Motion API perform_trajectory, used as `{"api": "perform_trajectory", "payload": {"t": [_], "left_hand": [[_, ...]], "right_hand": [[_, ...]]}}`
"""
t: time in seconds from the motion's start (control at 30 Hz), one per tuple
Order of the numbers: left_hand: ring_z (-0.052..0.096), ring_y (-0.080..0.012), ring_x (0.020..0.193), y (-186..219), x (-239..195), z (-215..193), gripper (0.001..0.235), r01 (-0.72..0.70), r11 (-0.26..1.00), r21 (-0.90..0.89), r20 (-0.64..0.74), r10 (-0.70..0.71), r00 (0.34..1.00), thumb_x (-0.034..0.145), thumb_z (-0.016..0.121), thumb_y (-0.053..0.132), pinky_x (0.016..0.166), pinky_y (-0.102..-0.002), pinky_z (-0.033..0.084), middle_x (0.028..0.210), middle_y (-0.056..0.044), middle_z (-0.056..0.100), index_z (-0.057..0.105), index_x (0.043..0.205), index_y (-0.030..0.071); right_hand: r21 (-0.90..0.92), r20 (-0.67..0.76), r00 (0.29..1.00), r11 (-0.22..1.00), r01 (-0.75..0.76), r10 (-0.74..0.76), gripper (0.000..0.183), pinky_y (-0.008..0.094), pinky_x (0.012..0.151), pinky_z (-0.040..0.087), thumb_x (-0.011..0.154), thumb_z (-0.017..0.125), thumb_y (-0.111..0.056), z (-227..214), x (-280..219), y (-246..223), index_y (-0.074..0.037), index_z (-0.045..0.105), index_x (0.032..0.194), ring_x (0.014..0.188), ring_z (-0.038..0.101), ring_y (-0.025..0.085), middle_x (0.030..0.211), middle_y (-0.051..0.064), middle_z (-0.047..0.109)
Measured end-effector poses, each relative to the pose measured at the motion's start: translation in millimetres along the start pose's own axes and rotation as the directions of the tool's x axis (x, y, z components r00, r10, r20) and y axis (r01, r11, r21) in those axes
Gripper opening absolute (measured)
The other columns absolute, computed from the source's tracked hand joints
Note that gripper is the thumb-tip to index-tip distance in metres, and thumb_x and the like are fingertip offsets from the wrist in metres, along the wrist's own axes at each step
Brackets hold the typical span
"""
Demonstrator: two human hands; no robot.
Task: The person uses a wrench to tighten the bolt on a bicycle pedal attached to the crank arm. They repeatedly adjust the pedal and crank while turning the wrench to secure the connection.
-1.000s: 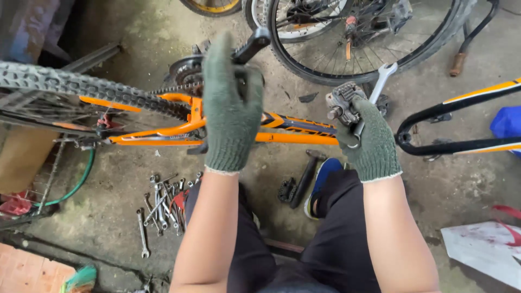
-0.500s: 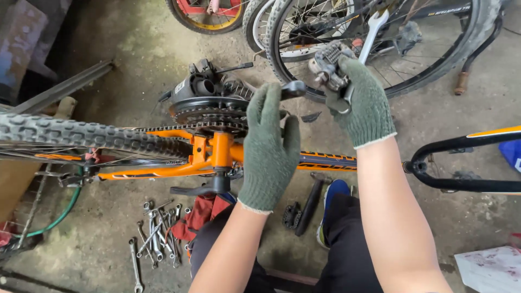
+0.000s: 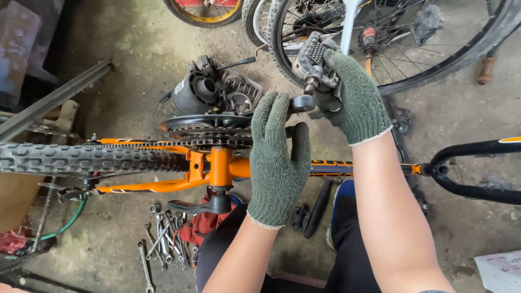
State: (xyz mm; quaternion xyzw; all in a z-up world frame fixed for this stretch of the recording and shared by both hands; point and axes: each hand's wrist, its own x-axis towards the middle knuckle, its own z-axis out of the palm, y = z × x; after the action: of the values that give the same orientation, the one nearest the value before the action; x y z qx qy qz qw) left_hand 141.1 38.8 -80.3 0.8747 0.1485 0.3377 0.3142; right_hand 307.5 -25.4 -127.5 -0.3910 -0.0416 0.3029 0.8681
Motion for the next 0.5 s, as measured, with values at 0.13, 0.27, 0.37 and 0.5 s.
{"api": "perform_trajectory", "payload": {"t": [0.13, 0.27, 0.37, 0.5], "left_hand": [[0.064, -0.0335, 0.128, 4.3, 8.3, -5.5, 0.051, 0.020, 0.999, -0.028, -0.005, -0.020, 1.000, 0.093, 0.070, -0.003, 0.104, -0.036, 0.059, 0.144, -0.020, 0.053, 0.048, 0.139, 0.001], [0.071, -0.0273, 0.111, 6.1, 16.0, -11.5, 0.045, 0.023, 1.000, -0.022, 0.001, -0.022, 1.000, 0.092, 0.070, -0.004, 0.091, -0.033, 0.062, 0.135, -0.016, 0.061, 0.054, 0.133, 0.002], [0.072, -0.0289, 0.112, 5.8, 20.3, -12.3, 0.045, 0.004, 1.000, -0.003, 0.003, -0.004, 1.000, 0.091, 0.071, -0.004, 0.091, -0.035, 0.061, 0.131, -0.015, 0.065, 0.055, 0.133, 0.003], [0.073, -0.0287, 0.111, 8.1, 24.6, -13.6, 0.049, -0.021, 1.000, 0.003, 0.070, 0.021, 0.997, 0.089, 0.067, -0.006, 0.092, -0.036, 0.060, 0.129, -0.013, 0.067, 0.055, 0.135, 0.006]], "right_hand": [[-0.004, -0.009, 0.996, 0.996, -0.088, 0.088, 0.046, 0.023, 0.049, 0.056, 0.091, 0.066, -0.017, 13.0, -1.3, -3.2, -0.001, 0.059, 0.134, 0.065, 0.067, 0.019, 0.091, 0.013, 0.068], [-0.112, -0.010, 0.993, 0.987, -0.114, 0.114, 0.042, 0.022, 0.050, 0.047, 0.090, 0.063, -0.023, 14.0, 2.6, -4.7, -0.002, 0.065, 0.127, 0.066, 0.063, 0.013, 0.090, 0.008, 0.069], [-0.164, -0.025, 0.988, 0.974, -0.153, 0.152, 0.037, 0.024, 0.057, 0.050, 0.090, 0.063, -0.023, 7.9, 7.6, -6.4, -0.001, 0.069, 0.119, 0.072, 0.065, 0.014, 0.097, 0.009, 0.072], [-0.175, -0.091, 0.978, 0.964, -0.200, 0.186, 0.020, 0.026, 0.046, 0.047, 0.088, 0.068, -0.025, -3.4, 11.8, -4.0, -0.006, 0.068, 0.095, 0.062, 0.061, 0.016, 0.083, 0.008, 0.069]]}}
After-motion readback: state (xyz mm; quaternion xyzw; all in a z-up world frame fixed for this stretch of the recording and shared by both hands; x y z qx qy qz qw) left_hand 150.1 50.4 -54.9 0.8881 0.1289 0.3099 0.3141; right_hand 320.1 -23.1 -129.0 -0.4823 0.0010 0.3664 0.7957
